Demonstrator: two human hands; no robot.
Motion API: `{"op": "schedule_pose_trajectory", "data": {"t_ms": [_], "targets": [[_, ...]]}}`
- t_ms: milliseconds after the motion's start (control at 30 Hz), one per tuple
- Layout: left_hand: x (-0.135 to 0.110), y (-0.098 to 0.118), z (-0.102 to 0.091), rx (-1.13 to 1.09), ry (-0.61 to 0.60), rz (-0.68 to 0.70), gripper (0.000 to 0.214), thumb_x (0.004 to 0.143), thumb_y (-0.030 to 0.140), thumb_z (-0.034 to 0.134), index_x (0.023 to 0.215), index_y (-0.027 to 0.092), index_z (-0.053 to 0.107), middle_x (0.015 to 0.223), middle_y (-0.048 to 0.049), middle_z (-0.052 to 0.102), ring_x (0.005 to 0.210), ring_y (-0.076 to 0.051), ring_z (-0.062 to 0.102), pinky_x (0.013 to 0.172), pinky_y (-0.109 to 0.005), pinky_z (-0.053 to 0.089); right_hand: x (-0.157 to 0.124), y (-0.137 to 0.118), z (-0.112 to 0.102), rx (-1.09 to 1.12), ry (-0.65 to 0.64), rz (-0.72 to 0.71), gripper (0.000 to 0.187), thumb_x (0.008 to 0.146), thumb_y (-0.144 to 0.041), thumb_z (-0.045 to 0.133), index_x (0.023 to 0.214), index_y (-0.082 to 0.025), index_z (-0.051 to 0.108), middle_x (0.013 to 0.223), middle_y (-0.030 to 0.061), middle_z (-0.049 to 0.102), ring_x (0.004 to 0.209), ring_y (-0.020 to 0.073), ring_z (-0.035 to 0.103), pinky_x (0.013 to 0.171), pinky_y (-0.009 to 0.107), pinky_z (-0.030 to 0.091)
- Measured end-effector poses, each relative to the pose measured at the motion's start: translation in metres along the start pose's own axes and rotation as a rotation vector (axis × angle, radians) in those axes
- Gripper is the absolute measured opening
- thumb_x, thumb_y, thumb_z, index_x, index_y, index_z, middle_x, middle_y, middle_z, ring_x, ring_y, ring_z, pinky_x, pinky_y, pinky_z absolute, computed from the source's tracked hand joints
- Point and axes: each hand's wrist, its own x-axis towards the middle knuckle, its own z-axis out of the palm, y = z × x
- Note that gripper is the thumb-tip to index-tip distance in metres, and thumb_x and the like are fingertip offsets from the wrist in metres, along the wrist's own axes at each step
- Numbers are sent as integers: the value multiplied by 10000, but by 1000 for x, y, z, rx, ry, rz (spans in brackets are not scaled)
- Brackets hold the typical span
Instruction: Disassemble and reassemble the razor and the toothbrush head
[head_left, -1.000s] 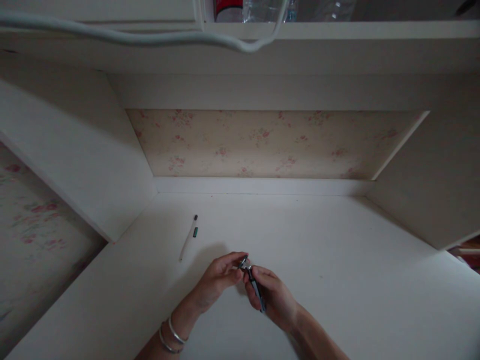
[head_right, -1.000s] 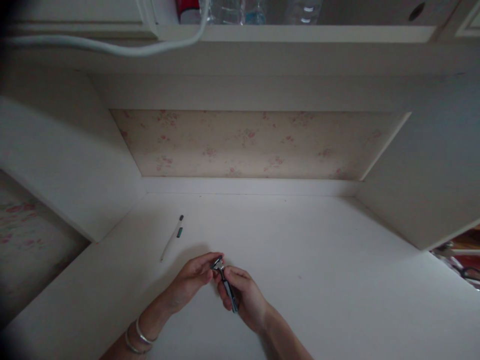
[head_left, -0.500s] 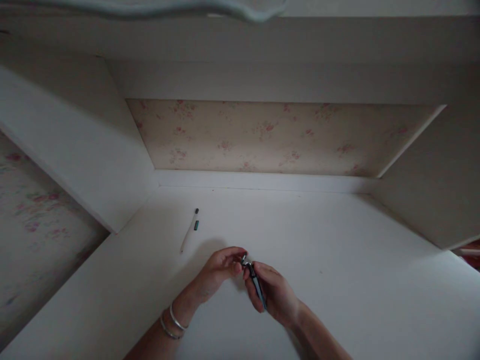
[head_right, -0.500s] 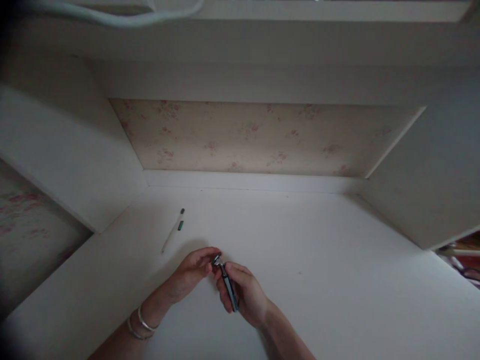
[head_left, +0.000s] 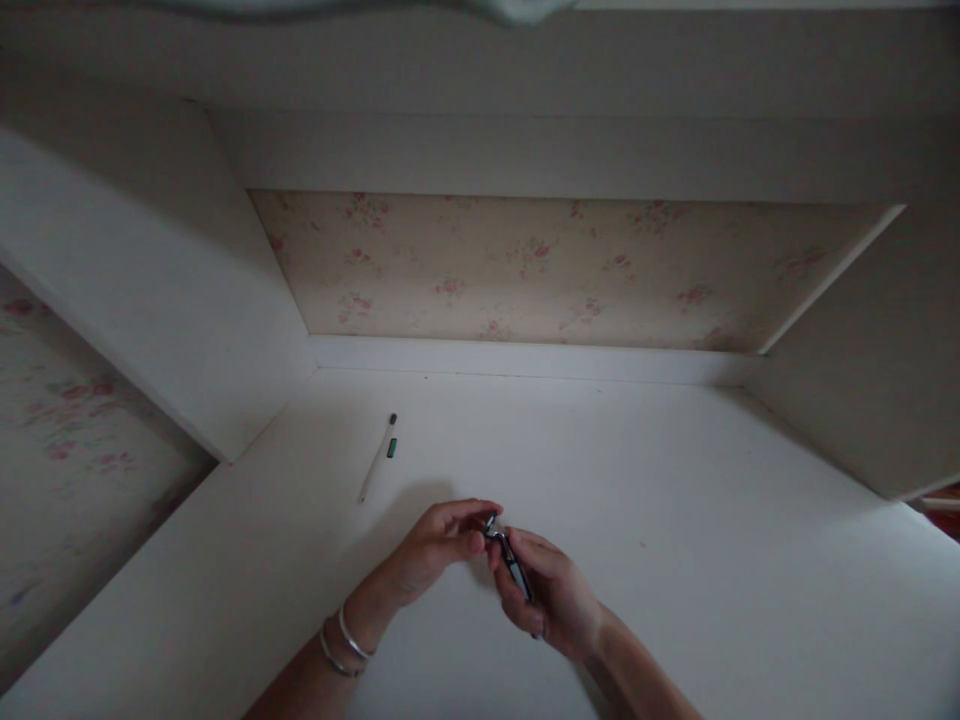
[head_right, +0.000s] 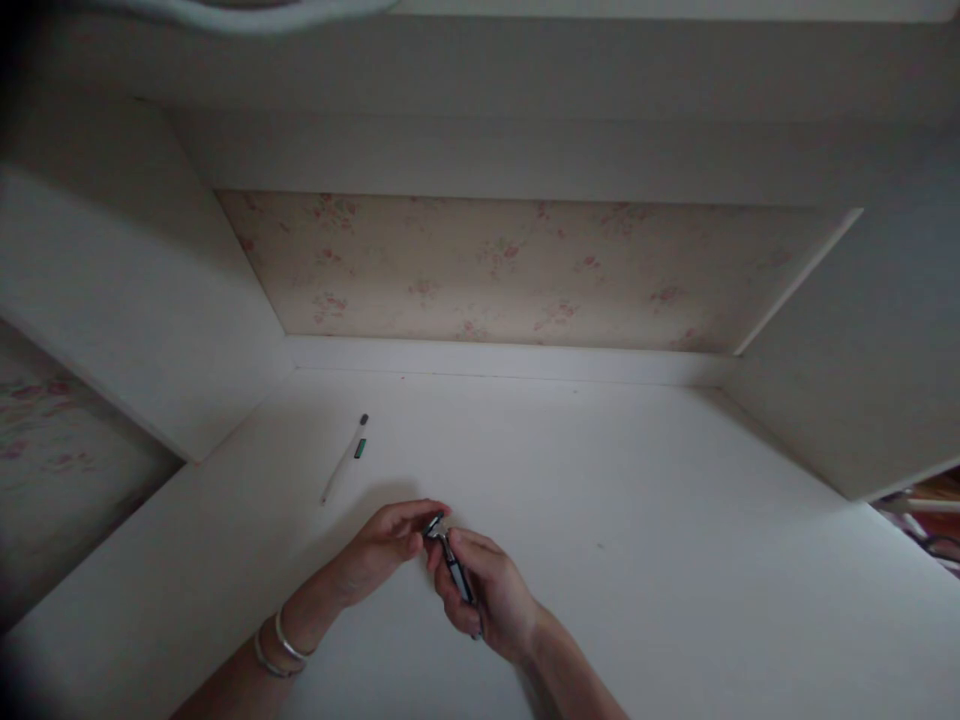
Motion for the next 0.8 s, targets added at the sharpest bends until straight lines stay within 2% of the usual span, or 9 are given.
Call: {"op": "schedule_pose_trajectory", "data": {"t_ms": [133, 200, 367, 467, 567, 700, 800], "targets": [[0, -3, -3, 23, 60, 19, 444, 674, 356, 767, 1053, 145, 672, 975, -84, 647, 914, -197, 547, 833, -310, 375, 0, 1, -4, 31, -8, 13, 314, 928, -386, 440, 806, -134, 580, 469, -65, 425, 297, 23, 227, 299, 156, 168], [-1, -4, -4, 26, 70, 15, 454, 666, 361, 771, 1057, 152, 672, 991, -84, 647, 937, -202, 541, 846, -313, 372, 0, 2, -6, 36, -13, 16, 302, 920, -391, 459, 804, -138, 577, 477, -68, 422, 299, 23, 235, 303, 156, 179], [-1, -2, -3, 53, 65, 11, 466, 678, 414, 748, 1047, 139, 675, 891, -78, 649, 829, -186, 553, 782, -313, 389, 1, 6, -7, 0, -22, 19, 356, 920, -445, 436, 840, -133, 591, 479, -50, 463, 299, 43, 308, 309, 168, 213], [0, -3, -3, 75, 75, -2, 496, 690, 451, 725, 1065, 132, 666, 803, -60, 629, 707, -149, 521, 680, -285, 382, 2, 7, -6, -1, -26, 51, 439, 924, -495, 384, 822, -125, 597, 455, -53, 442, 295, 42, 283, 303, 168, 185], [0, -5, -4, 100, 91, 0, 519, 687, 470, 720, 1071, 125, 663, 790, -54, 609, 659, -127, 477, 613, -261, 350, 3, 6, -5, 33, -43, 75, 432, 923, -482, 383, 802, -127, 597, 444, -67, 401, 299, 35, 250, 313, 167, 169], [0, -5, -4, 97, 89, 2, 520, 692, 483, 709, 1071, 130, 662, 786, -52, 596, 664, -127, 468, 617, -261, 345, 1, 4, -3, 59, -78, 89, 395, 914, -460, 399, 824, -131, 598, 472, -66, 404, 311, 38, 271, 325, 173, 185], [-1, -4, -2, 90, 113, 17, 515, 685, 473, 720, 1066, 132, 666, 803, -55, 596, 694, -136, 469, 640, -266, 351, 0, 3, -1, 33, -50, 64, 364, 911, -447, 429, 816, -134, 589, 478, -76, 381, 316, 29, 241, 329, 168, 171]]}}
